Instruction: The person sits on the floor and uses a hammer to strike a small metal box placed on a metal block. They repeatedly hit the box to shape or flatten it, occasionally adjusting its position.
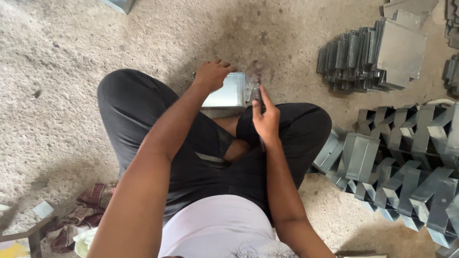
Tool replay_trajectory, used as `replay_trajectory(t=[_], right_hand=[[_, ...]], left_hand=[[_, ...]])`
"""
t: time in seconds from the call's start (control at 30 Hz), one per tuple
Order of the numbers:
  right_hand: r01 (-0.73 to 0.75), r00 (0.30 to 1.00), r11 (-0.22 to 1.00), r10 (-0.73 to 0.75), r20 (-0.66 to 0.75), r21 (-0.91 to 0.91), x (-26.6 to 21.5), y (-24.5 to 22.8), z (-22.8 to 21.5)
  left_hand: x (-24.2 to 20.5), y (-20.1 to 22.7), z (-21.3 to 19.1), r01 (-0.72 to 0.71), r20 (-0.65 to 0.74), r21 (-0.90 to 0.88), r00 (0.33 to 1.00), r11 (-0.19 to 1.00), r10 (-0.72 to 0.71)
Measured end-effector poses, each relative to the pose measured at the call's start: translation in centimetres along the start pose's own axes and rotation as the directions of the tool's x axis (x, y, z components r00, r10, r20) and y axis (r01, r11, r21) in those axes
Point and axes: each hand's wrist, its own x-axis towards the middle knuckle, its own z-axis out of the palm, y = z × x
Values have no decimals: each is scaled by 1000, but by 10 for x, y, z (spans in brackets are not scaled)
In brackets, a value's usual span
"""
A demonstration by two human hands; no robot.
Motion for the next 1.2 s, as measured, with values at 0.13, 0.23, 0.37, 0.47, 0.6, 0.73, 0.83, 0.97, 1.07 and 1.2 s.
replay_trajectory(t=[0.13,0.23,0.37,0.47,0.6,0.73,0.83,0.97,1.07,1.2], right_hand=[[12,994,997,-5,-106,70,-19,18,3],[-483,864,742,491,113,465,-20,22,13],[-593,781,645,605,153,482,-27,8,18],[-494,830,667,553,74,558,-19,-16,-6],[-197,933,790,333,-136,580,-11,-59,-52],[89,960,868,55,-273,489,-1,-72,-71],[-9,984,927,75,-164,375,7,-56,-55],[-338,941,911,317,120,238,3,-17,-39],[-503,861,762,480,166,408,-1,12,-24],[-642,764,638,578,285,425,-32,34,8]], left_hand=[[-3,5,-2,36,46,-19,998,999,-35],[10,14,-18,-22,-146,112,989,993,38],[1,36,-22,2,-456,300,879,954,142],[-3,51,-21,7,-303,208,951,978,57],[-6,55,-23,46,-384,304,920,951,78],[-3,56,-25,49,-379,295,923,954,69],[-5,55,-23,50,-370,253,928,966,49],[-6,58,-16,65,-446,275,892,959,67],[2,58,-17,83,-518,272,852,959,73],[-6,58,-12,117,-551,255,833,960,45]])
